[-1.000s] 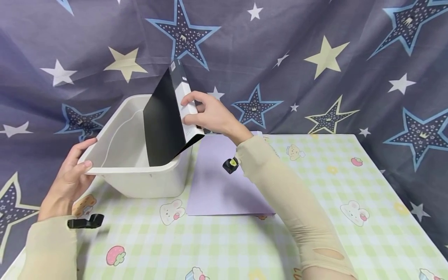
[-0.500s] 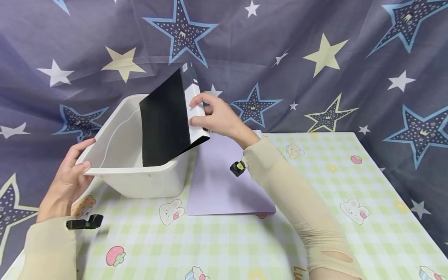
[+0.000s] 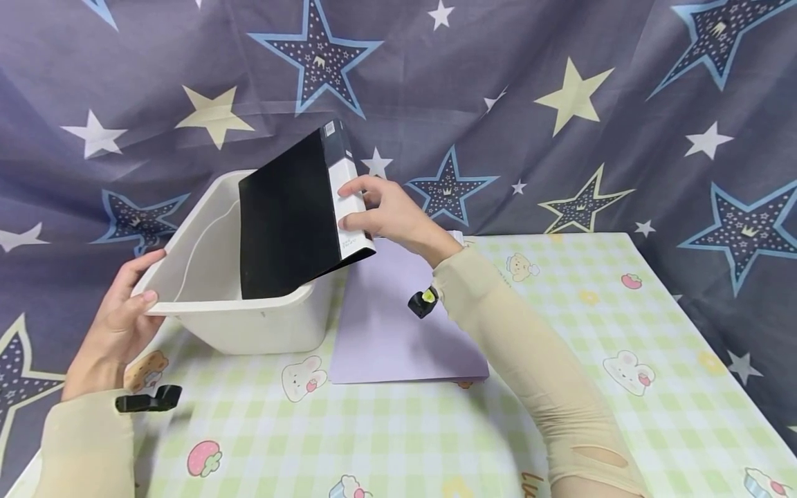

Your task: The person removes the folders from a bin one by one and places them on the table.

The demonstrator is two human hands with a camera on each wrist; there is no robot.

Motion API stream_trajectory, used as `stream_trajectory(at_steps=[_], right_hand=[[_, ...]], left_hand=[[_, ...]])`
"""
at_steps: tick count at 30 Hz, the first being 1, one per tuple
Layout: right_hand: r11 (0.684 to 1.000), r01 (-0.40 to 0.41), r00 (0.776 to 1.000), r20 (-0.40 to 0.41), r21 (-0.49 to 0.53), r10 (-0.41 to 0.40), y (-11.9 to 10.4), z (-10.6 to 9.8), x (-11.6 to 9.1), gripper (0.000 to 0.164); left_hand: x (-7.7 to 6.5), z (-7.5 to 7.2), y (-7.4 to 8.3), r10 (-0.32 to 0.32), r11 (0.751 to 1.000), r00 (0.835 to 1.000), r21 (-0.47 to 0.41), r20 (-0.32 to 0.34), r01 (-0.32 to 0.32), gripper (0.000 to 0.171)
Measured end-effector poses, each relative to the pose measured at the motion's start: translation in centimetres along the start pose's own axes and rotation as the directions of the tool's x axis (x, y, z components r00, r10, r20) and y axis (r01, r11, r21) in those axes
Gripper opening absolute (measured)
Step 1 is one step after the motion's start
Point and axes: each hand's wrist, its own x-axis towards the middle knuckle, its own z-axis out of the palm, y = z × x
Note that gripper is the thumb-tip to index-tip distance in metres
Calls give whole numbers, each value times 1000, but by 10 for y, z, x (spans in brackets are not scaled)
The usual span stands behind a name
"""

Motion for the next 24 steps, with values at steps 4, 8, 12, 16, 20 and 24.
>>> stream_trajectory(at_steps=[4, 8, 12, 16, 20, 24], right_hand=[[1000, 8, 999, -36, 14, -7, 2, 1, -1, 40], [999, 6, 999, -37, 40, -5, 3, 1, -4, 41], [997, -6, 1000, -21, 71, 7, 4, -1, -6, 44], [992, -34, 999, 3, 124, 34, 4, -2, -6, 57], [988, -54, 998, 34, 141, 50, 4, -2, -4, 68], [992, -57, 998, 27, 113, 55, 5, -1, -2, 66]], left_hand=[[0, 1, -1, -1, 1000, 1000, 4, -13, 1, 58], [1, 2, -1, 3, 1000, 1000, -3, -25, -3, 58], [1, 2, 0, 1, 1000, 1000, 4, -29, -1, 57], [1, 1, 0, -6, 1000, 1000, 9, -9, 6, 58], [0, 1, 0, -1, 1000, 1000, 9, -23, 1, 58], [1, 2, -1, 14, 1000, 999, -8, -30, -15, 58]])
